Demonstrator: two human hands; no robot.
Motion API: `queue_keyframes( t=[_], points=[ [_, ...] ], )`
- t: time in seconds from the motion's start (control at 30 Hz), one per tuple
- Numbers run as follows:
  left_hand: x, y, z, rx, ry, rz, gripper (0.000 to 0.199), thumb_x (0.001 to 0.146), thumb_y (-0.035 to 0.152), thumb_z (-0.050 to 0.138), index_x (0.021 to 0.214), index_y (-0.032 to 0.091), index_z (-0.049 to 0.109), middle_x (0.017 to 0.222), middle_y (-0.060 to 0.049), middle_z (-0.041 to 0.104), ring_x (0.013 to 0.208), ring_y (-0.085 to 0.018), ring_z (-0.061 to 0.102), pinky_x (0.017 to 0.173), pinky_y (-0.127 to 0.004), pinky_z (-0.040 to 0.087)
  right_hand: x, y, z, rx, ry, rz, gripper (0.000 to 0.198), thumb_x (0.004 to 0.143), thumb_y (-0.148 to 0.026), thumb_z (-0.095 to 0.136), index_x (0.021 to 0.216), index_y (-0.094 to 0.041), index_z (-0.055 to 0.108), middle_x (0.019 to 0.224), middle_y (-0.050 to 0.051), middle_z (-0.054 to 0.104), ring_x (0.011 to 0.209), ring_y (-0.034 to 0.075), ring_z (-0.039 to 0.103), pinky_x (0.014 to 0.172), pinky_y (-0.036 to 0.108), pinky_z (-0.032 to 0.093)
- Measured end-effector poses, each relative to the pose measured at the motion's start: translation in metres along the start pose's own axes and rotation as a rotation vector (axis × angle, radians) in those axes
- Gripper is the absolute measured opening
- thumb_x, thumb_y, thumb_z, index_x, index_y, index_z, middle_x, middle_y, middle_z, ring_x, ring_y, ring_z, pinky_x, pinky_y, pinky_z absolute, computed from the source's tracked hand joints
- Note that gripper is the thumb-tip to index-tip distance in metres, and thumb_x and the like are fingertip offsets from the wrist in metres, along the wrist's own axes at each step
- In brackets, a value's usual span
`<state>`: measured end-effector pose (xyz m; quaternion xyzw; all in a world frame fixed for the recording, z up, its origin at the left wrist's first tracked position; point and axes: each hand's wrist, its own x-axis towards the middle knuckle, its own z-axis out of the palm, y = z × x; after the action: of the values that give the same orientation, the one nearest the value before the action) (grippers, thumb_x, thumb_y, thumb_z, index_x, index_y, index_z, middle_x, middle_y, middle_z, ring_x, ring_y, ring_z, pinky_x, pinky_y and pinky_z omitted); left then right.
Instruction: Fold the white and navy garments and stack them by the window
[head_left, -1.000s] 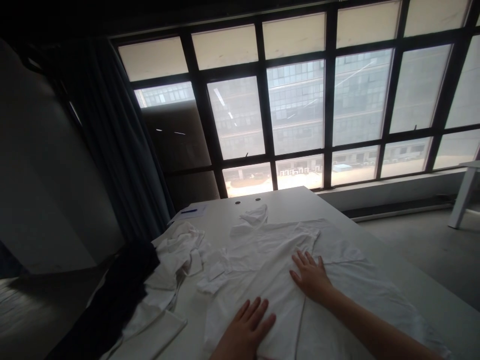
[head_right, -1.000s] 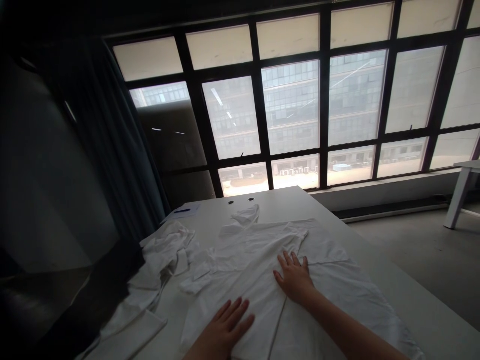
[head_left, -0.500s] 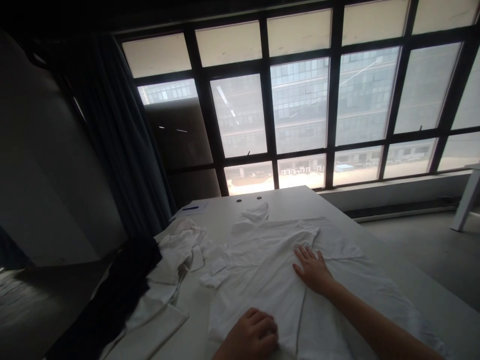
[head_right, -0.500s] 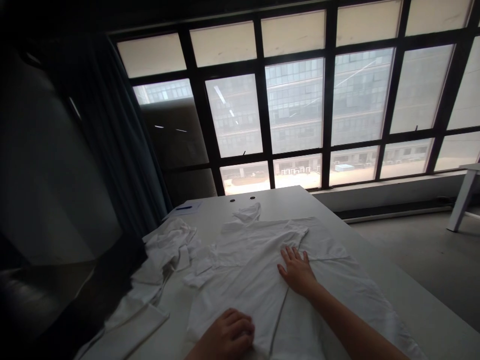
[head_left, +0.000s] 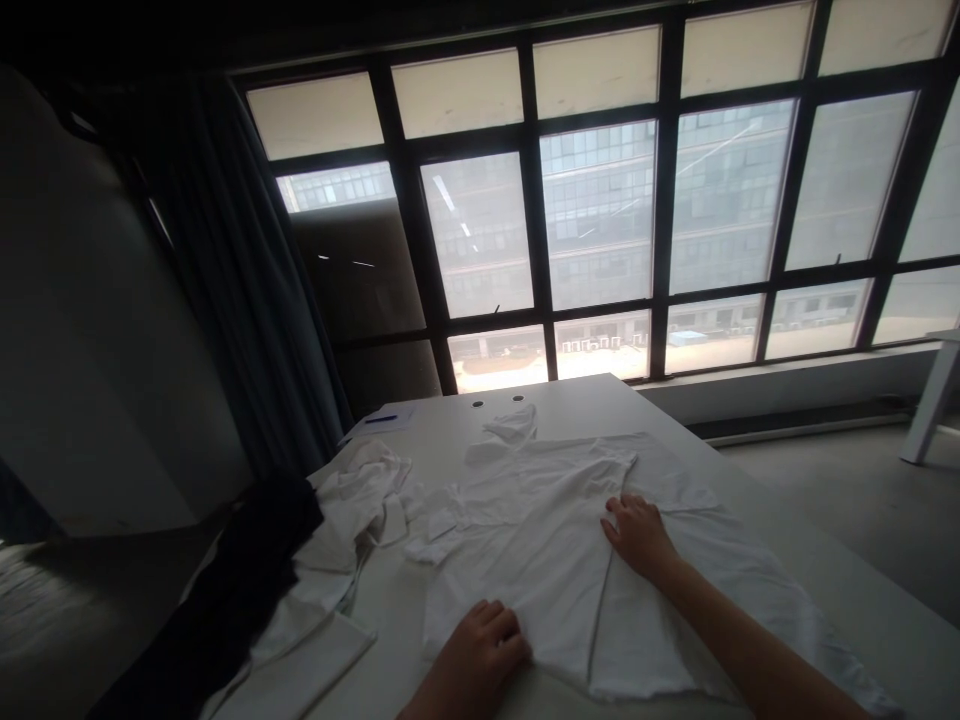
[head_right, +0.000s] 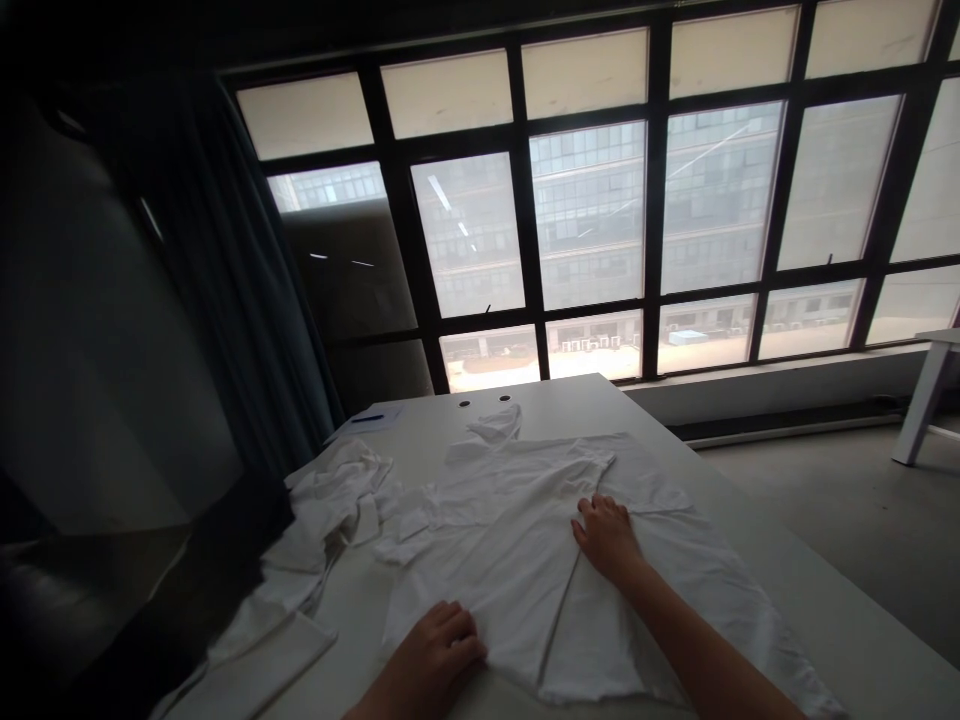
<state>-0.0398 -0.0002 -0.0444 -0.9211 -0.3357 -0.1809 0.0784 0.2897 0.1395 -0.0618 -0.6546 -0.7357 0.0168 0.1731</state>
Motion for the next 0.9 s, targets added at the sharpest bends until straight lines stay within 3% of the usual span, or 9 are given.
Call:
queue_keyframes(
  t=[0.13, 0.3, 0.67, 0.77, 0.9],
  points=[
    [0.003, 0.0, -0.005, -0.001, -0.009, 0.035, 0.014, 0.099, 0.017, 0.05, 0.09, 0.023, 0.06, 0.086, -0.002, 0.062, 0.079, -0.017, 0.055, 0.075, -0.031, 0.041, 0.0, -0.004, -0.002, 0.048, -0.055, 0.019, 0.028, 0.099, -0.028, 0.044, 0.12, -0.018, 0.059, 0.107, 0.012, 0.073, 0.1, 0.025, 0.067, 0.089, 0.033, 0.043],
    [0.006, 0.004, -0.013, -0.027, -0.064, 0.03, 0.013, 0.097, 0.017, 0.052, 0.088, 0.022, 0.059, 0.087, -0.003, 0.062, 0.08, -0.017, 0.054, 0.074, -0.03, 0.041, 0.003, -0.006, -0.003, 0.106, -0.073, 0.013, 0.032, 0.097, -0.019, 0.042, 0.126, -0.02, 0.055, 0.106, 0.01, 0.073, 0.098, 0.022, 0.068, 0.084, 0.029, 0.041],
    [0.006, 0.012, -0.019, -0.054, -0.1, 0.09, 0.017, 0.084, 0.023, 0.066, 0.073, 0.022, 0.053, 0.078, 0.001, 0.061, 0.075, -0.015, 0.054, 0.074, -0.03, 0.044, 0.004, 0.003, -0.019, 0.081, -0.193, -0.004, 0.025, 0.089, -0.018, 0.048, 0.109, -0.02, 0.064, 0.097, 0.009, 0.073, 0.091, 0.022, 0.067, 0.078, 0.03, 0.041],
    [0.006, 0.012, -0.02, -0.1, -0.093, 0.021, 0.009, 0.086, 0.031, 0.067, 0.086, 0.024, 0.061, 0.084, -0.001, 0.064, 0.081, -0.018, 0.058, 0.076, -0.032, 0.048, -0.001, -0.007, -0.022, 0.029, -0.144, -0.029, 0.028, 0.089, -0.024, 0.049, 0.113, -0.02, 0.064, 0.111, 0.015, 0.07, 0.107, 0.029, 0.063, 0.093, 0.038, 0.039],
    [0.005, 0.007, -0.021, -0.131, -0.047, -0.121, 0.037, 0.094, 0.035, 0.059, 0.129, 0.024, 0.058, 0.11, -0.009, 0.068, 0.101, -0.025, 0.063, 0.093, -0.041, 0.051, -0.008, -0.021, -0.009, -0.054, -0.091, -0.073, 0.055, 0.093, -0.054, 0.047, 0.139, -0.024, 0.055, 0.151, 0.017, 0.048, 0.139, 0.037, 0.04, 0.113, 0.056, 0.023]
  ],
)
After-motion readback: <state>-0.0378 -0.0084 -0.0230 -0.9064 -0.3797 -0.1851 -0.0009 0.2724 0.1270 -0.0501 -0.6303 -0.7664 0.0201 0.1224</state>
